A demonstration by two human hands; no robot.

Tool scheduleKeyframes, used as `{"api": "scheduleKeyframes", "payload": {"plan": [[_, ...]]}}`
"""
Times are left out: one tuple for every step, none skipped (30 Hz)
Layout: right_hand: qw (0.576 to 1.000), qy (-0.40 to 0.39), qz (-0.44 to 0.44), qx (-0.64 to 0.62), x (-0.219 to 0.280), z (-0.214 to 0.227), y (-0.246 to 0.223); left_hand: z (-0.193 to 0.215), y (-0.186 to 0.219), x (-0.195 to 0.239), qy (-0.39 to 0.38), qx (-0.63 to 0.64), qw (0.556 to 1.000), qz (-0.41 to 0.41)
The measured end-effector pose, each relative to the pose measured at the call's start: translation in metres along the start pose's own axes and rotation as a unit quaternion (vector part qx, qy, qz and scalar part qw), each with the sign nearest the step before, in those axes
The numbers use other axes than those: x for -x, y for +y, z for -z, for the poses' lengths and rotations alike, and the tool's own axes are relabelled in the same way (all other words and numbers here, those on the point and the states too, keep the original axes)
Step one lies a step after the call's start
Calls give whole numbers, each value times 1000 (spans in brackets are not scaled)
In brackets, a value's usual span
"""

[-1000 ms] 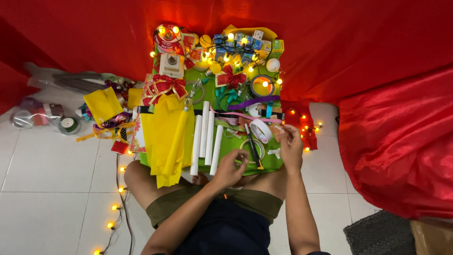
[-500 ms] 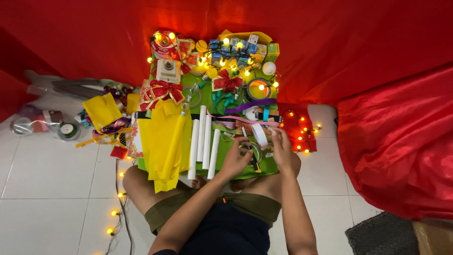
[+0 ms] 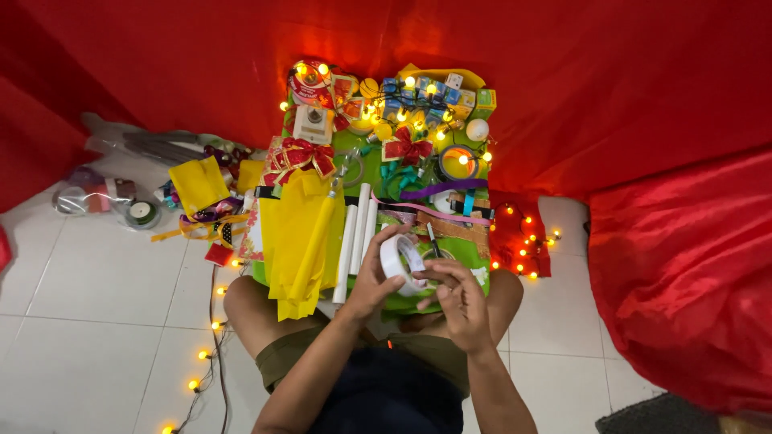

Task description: The person sits on the floor and decorates a yellow candle by wrapping a gold ribbon around its base. They handle the ribbon and candle with both hands, adjusting the placement of the ribbon.

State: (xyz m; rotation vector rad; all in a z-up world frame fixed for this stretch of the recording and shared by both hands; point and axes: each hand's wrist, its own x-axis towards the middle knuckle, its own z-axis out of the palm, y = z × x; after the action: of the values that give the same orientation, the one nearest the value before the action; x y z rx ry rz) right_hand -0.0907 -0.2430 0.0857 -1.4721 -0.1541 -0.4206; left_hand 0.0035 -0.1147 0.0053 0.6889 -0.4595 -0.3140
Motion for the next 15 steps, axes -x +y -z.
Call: {"api": "scheduleKeyframes", "payload": {"plan": [[1000,-4,2,0,0,1,0,0,5,2,1,0,1000,-4],[999,7,35,37,0,1,0,0,11,5,-23,55,998,7],[995,19,68,74,0,1,0,1,16,8,-47,110,993,17],[995,16,68,73,-4,-3,0,2,19,11,-45,110,993,15],[983,34,114,139,-7,-8,-1,3,21,13,-60,116,991,16],[964,53,160,205,-12,-11,-1,4,22,13,-76,123,989,16],[964,50,161,205,-15,-18,-7,3,26,15,-75,124,989,13],[951,49,203,228,-19,-25,-12,3,29,16,-79,86,993,-3],[936,47,244,251,-24,-32,-17,3,33,16,-83,48,995,-20],[936,45,244,249,-26,-36,-19,2,37,17,-81,47,995,-21],[922,44,264,279,-29,-39,-21,0,40,17,-78,16,996,-34],[907,44,283,310,-30,-42,-23,-2,43,18,-75,-13,996,-44],[907,43,281,310,-31,-44,-22,-2,45,17,-74,-13,996,-43],[896,43,295,331,-31,-46,-21,-3,48,17,-75,-29,996,-47],[883,43,308,350,-32,-47,-21,-4,50,17,-76,-45,995,-51]]}}
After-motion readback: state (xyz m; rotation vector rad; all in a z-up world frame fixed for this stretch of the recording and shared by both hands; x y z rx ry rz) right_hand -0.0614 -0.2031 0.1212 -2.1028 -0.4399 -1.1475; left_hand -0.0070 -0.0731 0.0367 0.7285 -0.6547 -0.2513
